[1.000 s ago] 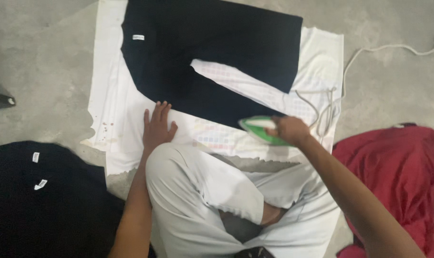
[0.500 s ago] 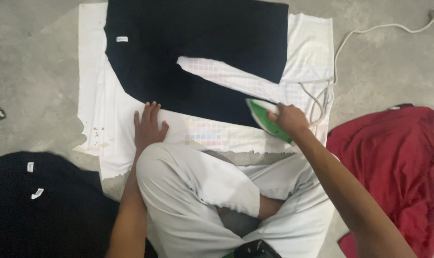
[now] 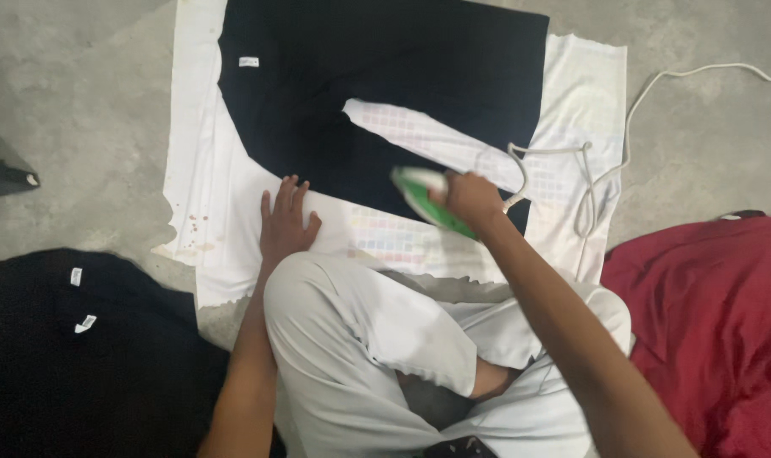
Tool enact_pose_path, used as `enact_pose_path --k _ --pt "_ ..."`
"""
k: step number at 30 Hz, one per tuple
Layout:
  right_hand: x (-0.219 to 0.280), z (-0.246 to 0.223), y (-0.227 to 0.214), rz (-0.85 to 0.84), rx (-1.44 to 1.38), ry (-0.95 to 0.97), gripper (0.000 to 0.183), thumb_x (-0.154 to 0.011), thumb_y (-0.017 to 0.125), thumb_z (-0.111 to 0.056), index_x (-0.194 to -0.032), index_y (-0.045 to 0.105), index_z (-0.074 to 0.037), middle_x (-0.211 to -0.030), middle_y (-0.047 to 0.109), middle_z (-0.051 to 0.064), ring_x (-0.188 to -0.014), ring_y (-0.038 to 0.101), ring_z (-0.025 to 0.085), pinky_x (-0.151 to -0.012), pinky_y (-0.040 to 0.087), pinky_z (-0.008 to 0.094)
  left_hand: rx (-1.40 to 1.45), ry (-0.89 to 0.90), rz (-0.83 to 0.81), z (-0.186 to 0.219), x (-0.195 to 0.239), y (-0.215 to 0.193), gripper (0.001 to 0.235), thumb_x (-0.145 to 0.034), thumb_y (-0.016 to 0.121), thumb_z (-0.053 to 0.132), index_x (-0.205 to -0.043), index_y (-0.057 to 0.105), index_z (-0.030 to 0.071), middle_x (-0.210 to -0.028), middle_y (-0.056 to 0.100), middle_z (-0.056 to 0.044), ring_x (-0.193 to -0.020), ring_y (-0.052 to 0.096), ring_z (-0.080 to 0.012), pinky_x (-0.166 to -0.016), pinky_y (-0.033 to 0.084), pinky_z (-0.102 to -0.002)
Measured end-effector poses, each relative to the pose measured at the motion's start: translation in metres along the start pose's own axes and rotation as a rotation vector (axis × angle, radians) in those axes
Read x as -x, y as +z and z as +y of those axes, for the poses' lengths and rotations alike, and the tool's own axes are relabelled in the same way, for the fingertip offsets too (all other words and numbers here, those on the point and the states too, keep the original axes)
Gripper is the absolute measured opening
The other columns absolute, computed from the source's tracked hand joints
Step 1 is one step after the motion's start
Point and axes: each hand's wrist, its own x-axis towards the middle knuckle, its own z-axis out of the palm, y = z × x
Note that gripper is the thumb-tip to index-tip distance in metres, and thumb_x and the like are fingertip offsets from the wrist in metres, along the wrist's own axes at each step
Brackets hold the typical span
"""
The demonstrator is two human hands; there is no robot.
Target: The person irons a dark long-sleeved shirt on a white cloth laid on the floor. They smooth the shirt, iron the sleeves and body, and flip the garment to iron the other side.
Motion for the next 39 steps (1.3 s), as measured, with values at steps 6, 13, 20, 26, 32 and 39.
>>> enact_pose_path --k 6,13,20,26,32,39 --pt "0.004 -0.050 -0.015 -0.089 0.078 -0.168 0.069 -0.098 0.048 -0.073 -0.132 0.070 -0.017 -0.111 0.077 0.025 -0.110 0.074 0.046 -0.097 0.059 0.060 0.016 0.037 0.099 -0.003 0.002 0.006 0.067 -0.097 0.049 0.040 -0.161 0.042 0.020 -0.169 0.037 -0.007 -0.160 0.032 -0.0212 -0.130 0.024 -0.058" --pt "-0.036 -0.086 0.006 0.025 -0.051 -0.044 0.075 -0.104 0.043 -0.072 -0.124 0.069 -0.005 -0.105 0.075 0.028 -0.103 0.075 0.048 -0.088 0.060 0.060 -0.020 -0.022 0.190 -0.002 0.006 0.004 0.073 -0.094 0.051 0.041 -0.161 0.042 0.012 -0.168 0.035 -0.011 -0.160 0.032 -0.0257 -0.127 0.027 -0.059" --pt "-0.074 -0.128 0.013 0.099 -0.079 -0.029 0.074 -0.104 0.043 -0.072 -0.114 0.068 -0.004 -0.099 0.075 0.025 -0.099 0.076 0.045 -0.083 0.062 0.056 0.039 -0.043 0.125 0.001 0.002 0.003 0.075 -0.094 0.052 0.041 -0.162 0.041 0.010 -0.170 0.036 -0.012 -0.160 0.032 -0.0286 -0.128 0.023 -0.062" --pt "-0.097 -0.153 0.012 0.139 -0.075 -0.004 0.067 -0.108 0.043 -0.063 -0.115 0.066 -0.001 -0.104 0.074 0.024 -0.102 0.075 0.046 -0.085 0.062 0.057 0.067 -0.038 0.102 0.005 0.006 -0.010 0.072 -0.097 0.049 0.038 -0.162 0.039 0.010 -0.171 0.034 -0.014 -0.160 0.031 -0.0304 -0.128 0.022 -0.062" --pt "-0.124 -0.152 0.022 0.136 -0.105 0.001 0.066 -0.107 0.045 -0.061 -0.114 0.066 0.000 -0.104 0.074 0.025 -0.102 0.075 0.048 -0.084 0.062 0.058 0.046 -0.061 0.028 0.008 0.002 -0.021 0.072 -0.098 0.046 0.041 -0.162 0.037 0.010 -0.171 0.030 -0.015 -0.162 0.027 -0.0310 -0.130 0.020 -0.061" --pt "-0.089 -0.171 -0.002 0.029 -0.094 -0.088 0.072 -0.106 0.043 -0.064 -0.122 0.066 0.002 -0.112 0.072 0.028 -0.111 0.072 0.049 -0.092 0.060 0.060 0.056 -0.052 0.029 0.007 0.005 -0.023 0.072 -0.099 0.045 0.040 -0.163 0.035 0.009 -0.170 0.030 -0.017 -0.162 0.027 -0.0318 -0.130 0.019 -0.060"
